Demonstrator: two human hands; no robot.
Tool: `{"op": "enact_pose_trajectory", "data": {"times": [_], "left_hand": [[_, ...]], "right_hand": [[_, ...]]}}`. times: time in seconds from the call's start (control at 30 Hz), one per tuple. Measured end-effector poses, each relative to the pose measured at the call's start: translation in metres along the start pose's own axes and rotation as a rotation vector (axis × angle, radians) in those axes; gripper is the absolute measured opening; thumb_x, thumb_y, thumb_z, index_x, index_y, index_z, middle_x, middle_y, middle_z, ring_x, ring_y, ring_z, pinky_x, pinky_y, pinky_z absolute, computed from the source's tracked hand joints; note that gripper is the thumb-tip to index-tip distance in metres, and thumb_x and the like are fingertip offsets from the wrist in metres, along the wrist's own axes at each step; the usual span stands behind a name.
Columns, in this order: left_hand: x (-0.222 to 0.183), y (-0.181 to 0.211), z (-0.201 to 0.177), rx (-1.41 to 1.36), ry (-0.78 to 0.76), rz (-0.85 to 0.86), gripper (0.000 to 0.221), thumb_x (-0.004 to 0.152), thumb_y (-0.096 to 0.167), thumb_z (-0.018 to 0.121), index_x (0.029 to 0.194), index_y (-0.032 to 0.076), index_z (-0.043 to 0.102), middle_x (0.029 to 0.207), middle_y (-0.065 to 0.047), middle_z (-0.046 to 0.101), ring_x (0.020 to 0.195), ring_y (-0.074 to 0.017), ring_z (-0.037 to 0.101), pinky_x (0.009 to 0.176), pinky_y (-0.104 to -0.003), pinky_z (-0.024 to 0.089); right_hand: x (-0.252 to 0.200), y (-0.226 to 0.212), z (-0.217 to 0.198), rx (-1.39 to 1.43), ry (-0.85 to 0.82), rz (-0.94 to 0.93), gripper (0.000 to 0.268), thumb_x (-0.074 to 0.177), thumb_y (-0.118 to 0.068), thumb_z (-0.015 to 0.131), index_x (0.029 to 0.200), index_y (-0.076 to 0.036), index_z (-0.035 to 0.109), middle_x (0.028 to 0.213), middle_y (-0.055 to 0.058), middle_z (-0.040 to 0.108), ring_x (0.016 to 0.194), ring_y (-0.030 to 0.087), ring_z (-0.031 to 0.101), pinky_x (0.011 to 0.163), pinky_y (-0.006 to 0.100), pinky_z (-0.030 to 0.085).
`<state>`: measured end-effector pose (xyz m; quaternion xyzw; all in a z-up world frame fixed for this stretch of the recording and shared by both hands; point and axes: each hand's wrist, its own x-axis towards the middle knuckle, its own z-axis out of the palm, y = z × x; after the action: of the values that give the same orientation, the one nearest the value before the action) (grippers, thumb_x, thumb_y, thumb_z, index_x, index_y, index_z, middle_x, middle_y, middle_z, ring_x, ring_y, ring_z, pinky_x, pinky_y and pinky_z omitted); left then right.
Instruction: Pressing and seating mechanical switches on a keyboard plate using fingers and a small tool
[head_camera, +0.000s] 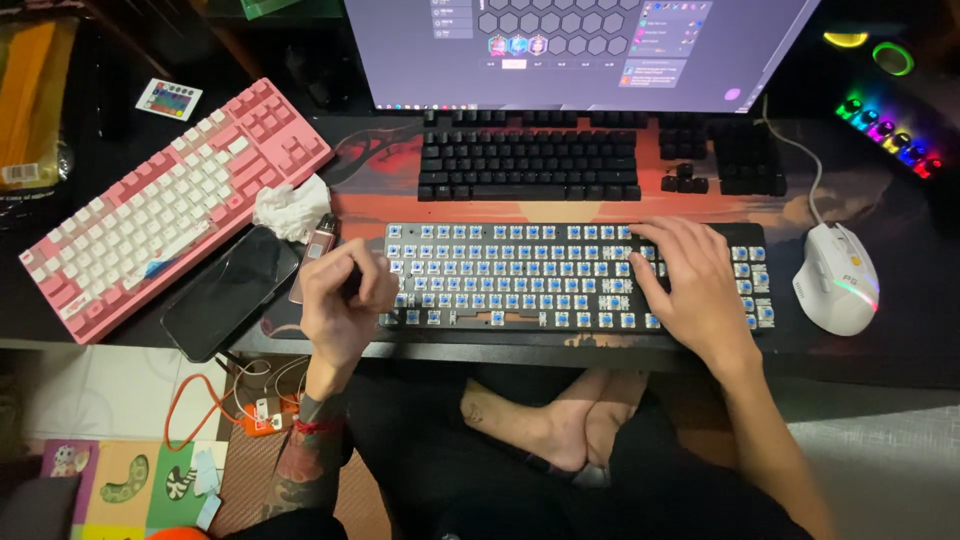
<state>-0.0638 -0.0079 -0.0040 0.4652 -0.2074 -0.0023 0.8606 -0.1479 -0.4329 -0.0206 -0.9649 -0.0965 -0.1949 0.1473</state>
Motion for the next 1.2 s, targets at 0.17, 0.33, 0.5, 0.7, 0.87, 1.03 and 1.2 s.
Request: {"op": "enact_pose_trajectory", "data": {"times": [0.17,0.33,0.5,0.7,0.87,1.03,1.2], "left_hand": [[0.001,-0.001,-0.009,-0.083,-0.025,-0.023,0.051,0.112,0.036,0.057,0.07,0.008,0.047,0.059,0.003,0.023,0.048,-0.0108,0.021,0.044,-0.03,0.025],[0.001,-0.002,-0.007,-0.061,-0.017,0.008,0.052,0.112,0.034,0.057,0.068,0.008,0.047,0.056,0.002,0.023,0.047,-0.0118,0.02,0.044,-0.031,0.025],[0.003,-0.002,-0.012,-0.11,-0.049,-0.069,0.05,0.112,0.036,0.057,0.071,0.009,0.047,0.057,0.003,0.024,0.048,-0.0103,0.02,0.044,-0.031,0.023],[0.002,-0.002,-0.009,-0.077,-0.061,-0.052,0.05,0.113,0.035,0.057,0.071,0.009,0.048,0.058,0.003,0.024,0.049,-0.0107,0.019,0.044,-0.031,0.023],[0.002,-0.003,-0.008,-0.014,-0.065,-0.031,0.051,0.115,0.034,0.055,0.072,0.008,0.05,0.056,0.001,0.026,0.049,-0.0098,0.02,0.045,-0.03,0.024],[0.005,-0.002,-0.015,-0.11,-0.058,-0.048,0.051,0.117,0.036,0.054,0.074,0.01,0.048,0.059,0.003,0.023,0.049,-0.0088,0.017,0.045,-0.03,0.023],[0.006,-0.005,-0.021,-0.257,-0.052,-0.098,0.049,0.117,0.037,0.055,0.077,0.011,0.047,0.062,0.005,0.02,0.049,-0.0072,0.018,0.044,-0.027,0.023]], "right_hand": [[-0.001,0.003,0.002,-0.005,-0.02,0.009,0.036,0.127,-0.033,0.071,0.158,-0.015,0.078,0.148,0.012,0.079,0.151,0.035,0.071,0.132,0.056,0.046],[0.0,0.001,-0.001,-0.004,-0.031,0.014,0.036,0.127,-0.033,0.071,0.157,-0.015,0.078,0.147,0.012,0.08,0.15,0.035,0.071,0.132,0.057,0.047],[-0.002,0.005,0.003,-0.024,-0.031,0.016,0.037,0.126,-0.034,0.071,0.159,-0.017,0.077,0.148,0.011,0.079,0.151,0.034,0.07,0.133,0.056,0.046],[-0.001,0.001,-0.001,0.009,-0.047,0.035,0.037,0.128,-0.035,0.069,0.159,-0.016,0.077,0.148,0.013,0.079,0.151,0.036,0.07,0.133,0.057,0.046],[-0.003,0.006,0.005,0.0,-0.035,0.034,0.037,0.128,-0.037,0.07,0.159,-0.017,0.077,0.149,0.011,0.079,0.151,0.035,0.07,0.134,0.056,0.045],[-0.002,0.007,0.005,-0.008,-0.023,0.008,0.037,0.127,-0.037,0.072,0.157,-0.016,0.079,0.149,0.012,0.081,0.149,0.036,0.073,0.132,0.057,0.047],[-0.001,0.0,0.0,0.0,-0.02,0.008,0.038,0.128,-0.034,0.073,0.158,-0.012,0.079,0.151,0.016,0.08,0.149,0.04,0.072,0.132,0.059,0.047]]}}
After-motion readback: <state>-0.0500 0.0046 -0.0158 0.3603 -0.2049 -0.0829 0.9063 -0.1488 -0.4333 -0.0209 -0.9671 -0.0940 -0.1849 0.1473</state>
